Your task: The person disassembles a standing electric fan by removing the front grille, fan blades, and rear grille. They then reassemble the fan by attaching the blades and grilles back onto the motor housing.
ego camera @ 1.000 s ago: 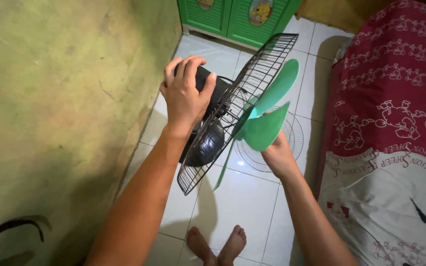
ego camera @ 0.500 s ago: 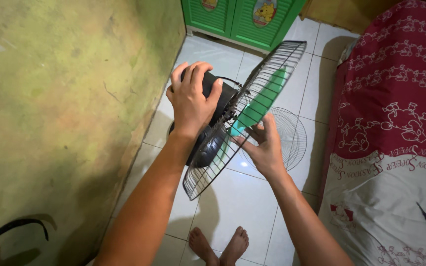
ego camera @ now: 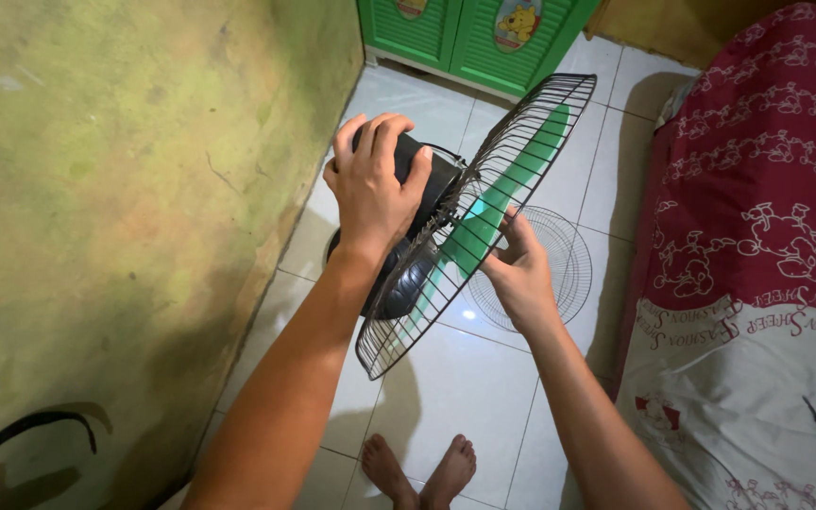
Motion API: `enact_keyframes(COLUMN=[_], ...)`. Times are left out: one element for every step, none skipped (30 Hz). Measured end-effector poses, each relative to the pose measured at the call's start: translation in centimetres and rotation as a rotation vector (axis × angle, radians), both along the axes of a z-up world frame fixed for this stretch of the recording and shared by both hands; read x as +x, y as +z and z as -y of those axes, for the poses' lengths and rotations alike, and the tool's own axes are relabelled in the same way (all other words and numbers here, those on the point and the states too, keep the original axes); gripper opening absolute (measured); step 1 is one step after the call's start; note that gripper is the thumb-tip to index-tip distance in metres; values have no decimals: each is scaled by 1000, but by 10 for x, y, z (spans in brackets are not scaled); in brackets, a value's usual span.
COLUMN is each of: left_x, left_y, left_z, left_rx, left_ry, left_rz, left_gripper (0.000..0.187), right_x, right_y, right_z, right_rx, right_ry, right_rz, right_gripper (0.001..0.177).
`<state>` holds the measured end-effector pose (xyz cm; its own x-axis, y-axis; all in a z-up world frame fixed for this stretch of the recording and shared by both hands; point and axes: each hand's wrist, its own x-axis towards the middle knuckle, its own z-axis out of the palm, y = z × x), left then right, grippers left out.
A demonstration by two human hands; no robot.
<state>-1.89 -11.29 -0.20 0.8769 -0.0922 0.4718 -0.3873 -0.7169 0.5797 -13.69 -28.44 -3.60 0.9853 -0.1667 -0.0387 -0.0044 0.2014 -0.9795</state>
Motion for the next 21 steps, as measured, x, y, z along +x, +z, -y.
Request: enact_keyframes(left_x=[0, 0, 0, 0, 0, -1, -2, -2, -2, -3, -4, -3, -2, -1, -1, 1, 2, 3, 3, 4, 4], left_y=[0, 0, 0, 0, 0, 0, 0, 0, 0, 0, 0, 0, 0, 0, 0, -1, -1, -2, -3, -3, -3], left_z=[1, 2, 4, 5, 7, 9, 9, 10, 11, 11, 12, 12, 12, 11, 10, 8, 6, 5, 3, 1, 0], left_rx=[0, -1, -2, 3, 8, 11, 11, 10, 9, 8, 8, 7, 7, 8, 9, 9, 10, 8, 5, 0, -5], left_ry=[-2, -2, -3, 0, 3, 6, 0, -6, -12, -11, -10, -9, -10, -10, -10, -13, -17, -23, -30, -38, -47], left_rz=[6, 12, 18, 16, 15, 13, 12, 13, 14, 22, 29, 39, 37, 32, 28, 37, 45, 54, 57, 61, 66], left_gripper=[32, 32, 32, 32, 32, 32, 32, 32, 33, 33, 33, 33, 33, 33, 33, 33, 33, 34, 33, 33, 33], right_x=[0, 0, -1, -1, -2, -3, -4, -5, -7, -10, -11, -11, -9, -8, -6, -2, 1, 2, 2, 1, -2], right_y=[1, 2, 2, 2, 1, -1, -3, -5, -7, -9, -11, -13, -14, -14, -14, -14, -13, -10, -8, -5, -3], right_z=[1, 2, 3, 3, 2, 3, 2, 3, 3, 0, -1, -1, -2, -2, -2, -1, 0, 2, 4, 7, 9], right_rx=[13, 25, 53, 83, 113, 60, 8, -45, -31, -14, 2, -49, -101, -151, -94, -37, 21, -27, -74, -121, -185], right_ry=[7, 15, 18, 23, 27, 14, 1, -13, -8, -3, 2, -17, -36, -54, -75, -97, -118, -107, -96, -86, -77], right_rz=[21, 41, 29, 18, 6, 7, 7, 9, 12, 13, 14, 43, 72, 100, -15, -129, -243, -364, -485, -605, -636], right_gripper=[68, 68, 68, 69, 69, 70, 71, 71, 73, 75, 77, 73, 70, 66, 57, 51, 50, 55, 66, 80, 83])
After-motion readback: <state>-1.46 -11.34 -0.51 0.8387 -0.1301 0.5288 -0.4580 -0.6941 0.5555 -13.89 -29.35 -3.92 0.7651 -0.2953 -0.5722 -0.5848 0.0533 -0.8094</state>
